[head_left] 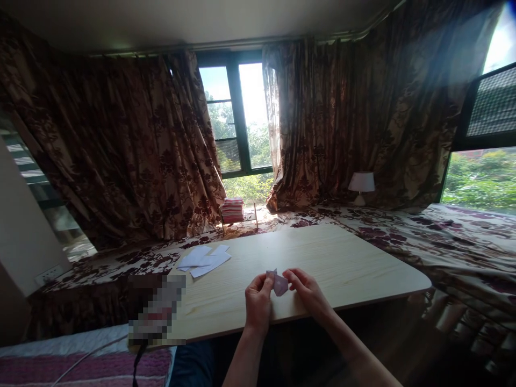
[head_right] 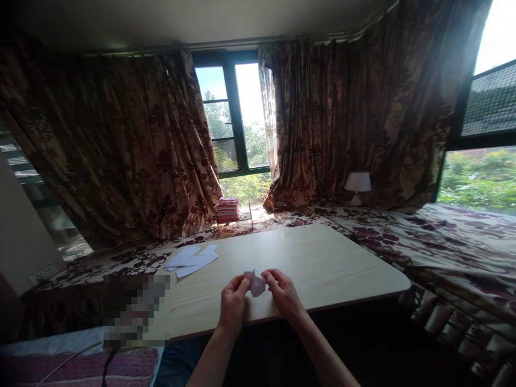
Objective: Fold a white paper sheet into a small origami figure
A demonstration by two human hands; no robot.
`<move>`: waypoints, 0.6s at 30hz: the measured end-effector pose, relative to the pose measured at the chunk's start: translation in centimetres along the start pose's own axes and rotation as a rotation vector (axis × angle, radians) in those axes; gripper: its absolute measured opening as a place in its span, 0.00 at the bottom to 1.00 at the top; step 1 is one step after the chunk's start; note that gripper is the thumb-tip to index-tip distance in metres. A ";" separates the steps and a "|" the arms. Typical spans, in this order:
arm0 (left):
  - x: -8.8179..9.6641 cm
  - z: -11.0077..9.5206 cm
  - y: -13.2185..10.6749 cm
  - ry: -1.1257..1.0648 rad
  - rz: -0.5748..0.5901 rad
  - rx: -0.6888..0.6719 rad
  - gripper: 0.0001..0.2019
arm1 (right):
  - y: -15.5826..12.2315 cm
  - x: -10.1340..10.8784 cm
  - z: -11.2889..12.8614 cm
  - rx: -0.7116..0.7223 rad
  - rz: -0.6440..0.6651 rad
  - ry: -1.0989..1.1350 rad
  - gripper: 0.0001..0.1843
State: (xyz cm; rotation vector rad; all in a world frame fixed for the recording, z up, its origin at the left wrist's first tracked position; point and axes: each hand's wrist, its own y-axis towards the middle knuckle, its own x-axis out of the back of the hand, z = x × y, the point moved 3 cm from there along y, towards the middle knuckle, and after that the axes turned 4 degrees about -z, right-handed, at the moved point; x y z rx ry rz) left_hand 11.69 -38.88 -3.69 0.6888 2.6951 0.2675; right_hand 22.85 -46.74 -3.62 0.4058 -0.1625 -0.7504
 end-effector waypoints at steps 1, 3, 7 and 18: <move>0.0 0.1 0.0 -0.005 -0.002 0.000 0.12 | 0.0 0.0 0.1 -0.002 0.001 -0.002 0.21; 0.1 0.1 0.0 -0.015 -0.005 0.002 0.12 | -0.1 0.0 0.2 -0.001 0.011 -0.007 0.22; 0.1 0.3 0.1 -0.035 -0.016 0.001 0.12 | -0.1 0.0 0.0 0.006 0.020 -0.012 0.20; 0.2 0.9 0.6 -0.085 -0.069 -0.006 0.12 | -0.2 -0.1 0.9 0.023 0.042 -0.037 0.19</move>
